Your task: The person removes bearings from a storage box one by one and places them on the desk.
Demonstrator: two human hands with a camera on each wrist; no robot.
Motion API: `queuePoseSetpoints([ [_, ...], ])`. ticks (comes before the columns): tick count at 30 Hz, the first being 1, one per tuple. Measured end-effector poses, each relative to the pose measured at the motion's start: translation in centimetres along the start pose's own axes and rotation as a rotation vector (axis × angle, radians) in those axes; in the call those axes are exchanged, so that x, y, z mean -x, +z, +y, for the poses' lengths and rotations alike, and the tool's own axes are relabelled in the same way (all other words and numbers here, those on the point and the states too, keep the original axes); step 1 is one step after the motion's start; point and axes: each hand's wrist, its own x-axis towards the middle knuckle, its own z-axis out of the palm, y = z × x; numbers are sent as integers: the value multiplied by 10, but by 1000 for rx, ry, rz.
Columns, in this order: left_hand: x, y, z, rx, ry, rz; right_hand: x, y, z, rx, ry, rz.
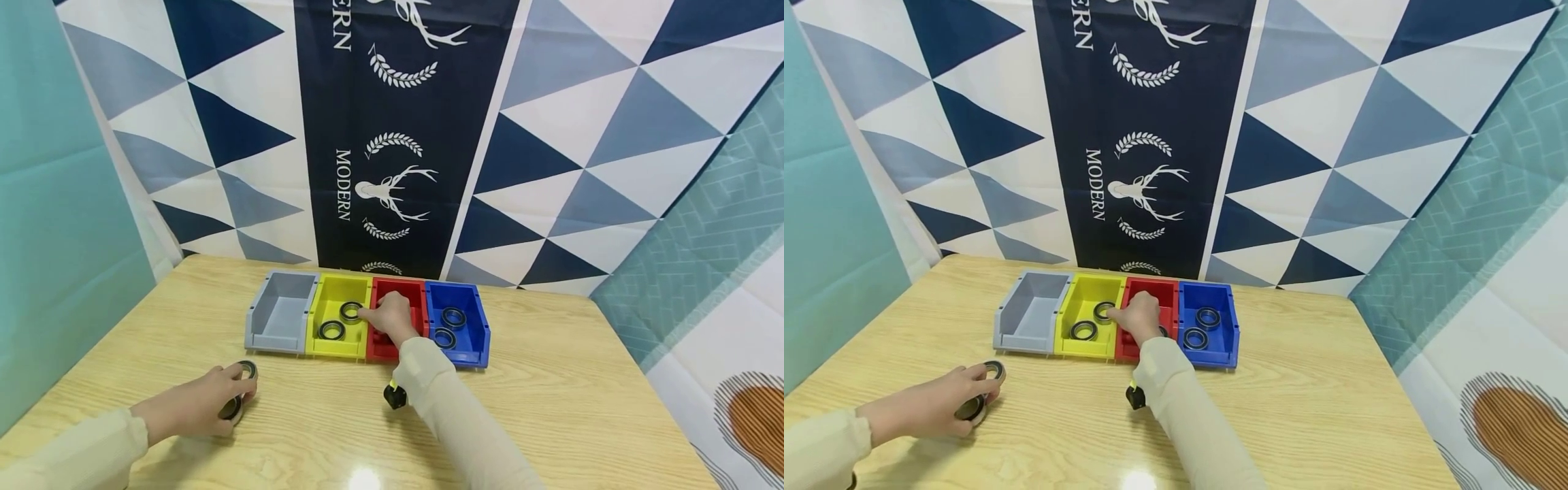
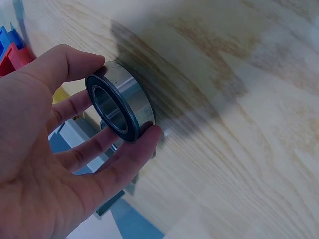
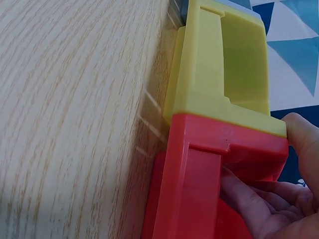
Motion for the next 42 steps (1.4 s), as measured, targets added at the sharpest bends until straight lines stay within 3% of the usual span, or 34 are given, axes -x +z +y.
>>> queuePoseSetpoints([
  [18,19,10,-8,30,-10,32,6,11,-7,-19,-11,6],
  [25,17,0,-4,-1,24,35,3,13,-8,-14,24,-9],
  [30,2,-16,9,-54,16,53,2,10,-5,-10,20,-13],
  [38,-40,-49,39,-85,41,146,0,3,0,-47,38,1],
  [42,-62,-59,47,-84,60,121,1,3,2,-83,59,12],
])
